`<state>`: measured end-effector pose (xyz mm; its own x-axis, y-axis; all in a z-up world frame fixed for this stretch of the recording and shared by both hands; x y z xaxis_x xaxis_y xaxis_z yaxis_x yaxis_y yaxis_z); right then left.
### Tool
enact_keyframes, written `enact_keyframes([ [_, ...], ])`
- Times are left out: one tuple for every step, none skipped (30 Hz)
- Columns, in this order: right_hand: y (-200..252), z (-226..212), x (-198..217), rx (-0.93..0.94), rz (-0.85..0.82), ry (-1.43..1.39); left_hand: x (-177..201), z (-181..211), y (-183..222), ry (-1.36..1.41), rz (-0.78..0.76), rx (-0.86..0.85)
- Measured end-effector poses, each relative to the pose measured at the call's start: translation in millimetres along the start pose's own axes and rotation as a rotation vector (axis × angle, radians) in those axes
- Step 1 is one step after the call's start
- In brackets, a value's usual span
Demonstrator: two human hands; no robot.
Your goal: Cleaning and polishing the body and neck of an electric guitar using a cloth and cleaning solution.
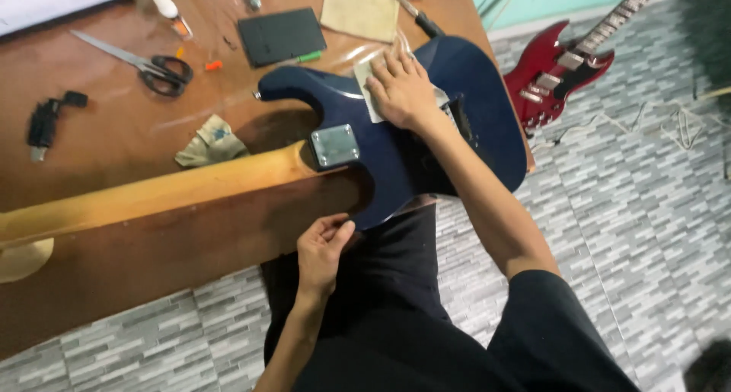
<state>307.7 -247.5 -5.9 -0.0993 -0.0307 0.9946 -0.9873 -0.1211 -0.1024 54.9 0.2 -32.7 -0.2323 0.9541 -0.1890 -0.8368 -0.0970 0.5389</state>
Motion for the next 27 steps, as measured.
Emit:
enact_keyframes([
  [11, -24, 15, -0.003, 0.005, 0.005, -3, 6, 4, 0.002, -0.006, -0.003],
  [22, -61, 39, 0.201, 0.172, -0.031, -6, 13, 8, 0.01, 0.013, -0.021],
  [40, -97, 60, 0.403, 0.334, -0.068, -6, 17, 12, 0.016, 0.033, -0.032],
  [44, -96, 59, 0.399, 0.332, -0.065, -6, 8, 5, 0.015, 0.028, -0.03],
  [50, -103, 59, 0.499, 0.363, -0.058, -5, 2, 1, -0.039, 0.031, -0.08],
  [57, -110, 59, 0.599, 0.394, -0.053, -4, -5, -3, -0.093, 0.034, -0.13],
  [43, -95, 46, 0.594, 0.389, -0.062, -2, 2, 4, -0.102, 0.038, -0.123],
  [22, -67, 21, 0.341, 0.19, -0.072, 0, 7, 11, -0.029, 0.037, -0.065],
  [-1, -34, 1, 0.091, 0.004, -0.072, -5, 17, 13, 0.049, 0.032, -0.02],
  [13, -55, 20, 0.09, 0.009, -0.074, -3, 14, 10, 0.048, 0.031, -0.025],
  [31, -77, 41, 0.197, 0.068, -0.033, -3, 8, 8, 0.07, 0.033, -0.021],
  [49, -101, 60, 0.305, 0.126, 0.009, -2, 2, 4, 0.092, 0.035, -0.017],
  [79, -105, 71, 0.312, 0.115, 0.009, -3, 0, 3, 0.098, 0.042, -0.007],
  [109, -110, 83, 0.307, 0.103, -0.071, -5, -2, 2, 0.128, 0.016, 0.017],
  [138, -118, 94, 0.307, 0.091, -0.156, -3, -4, 1, 0.157, -0.002, 0.038],
  [152, -115, 95, 0.32, 0.081, -0.162, -3, 2, 4, 0.163, 0.013, 0.043],
  [166, -111, 96, 0.304, 0.063, -0.153, -4, 8, 6, 0.139, 0.001, 0.054],
  [181, -105, 97, 0.288, 0.046, -0.143, -6, 15, 9, 0.115, -0.011, 0.066],
  [169, -108, 96, 0.287, 0.041, -0.149, -5, 12, 7, 0.11, -0.007, 0.07],
  [157, -109, 97, 0.271, 0.086, -0.119, -5, 9, 5, 0.104, -0.013, 0.055],
  [147, -109, 98, 0.243, 0.136, -0.084, -7, 5, 3, 0.094, -0.031, 0.038],
  [141, -115, 91, 0.23, 0.136, -0.084, -6, 6, 7, 0.085, -0.039, 0.041],
  [129, -118, 87, 0.181, 0.119, -0.115, -6, 12, 10, 0.092, -0.032, 0.041],
  [115, -121, 82, 0.132, 0.102, -0.146, -7, 18, 11, 0.098, -0.024, 0.041],
  [130, -122, 92, 0.133, 0.099, -0.145, -5, 10, 9, 0.099, -0.023, 0.043],
  [144, -126, 103, 0.17, 0.139, -0.128, -3, 1, 6, 0.106, -0.03, 0.046],
  [156, -129, 115, 0.211, 0.184, -0.112, -2, -5, 1, 0.115, -0.036, 0.041],
])
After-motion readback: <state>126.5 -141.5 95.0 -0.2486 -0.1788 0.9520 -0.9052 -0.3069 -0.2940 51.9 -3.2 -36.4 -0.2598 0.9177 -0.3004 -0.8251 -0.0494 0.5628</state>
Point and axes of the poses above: each hand's wrist, its own y-axis away from the middle knuckle, its own x-axis out of the back of the hand, z = x × y, the point moved 6 cm from there along -y, towards the middle knuckle, and after that the axes turned 10 degrees about z, right-handed, at the moved point
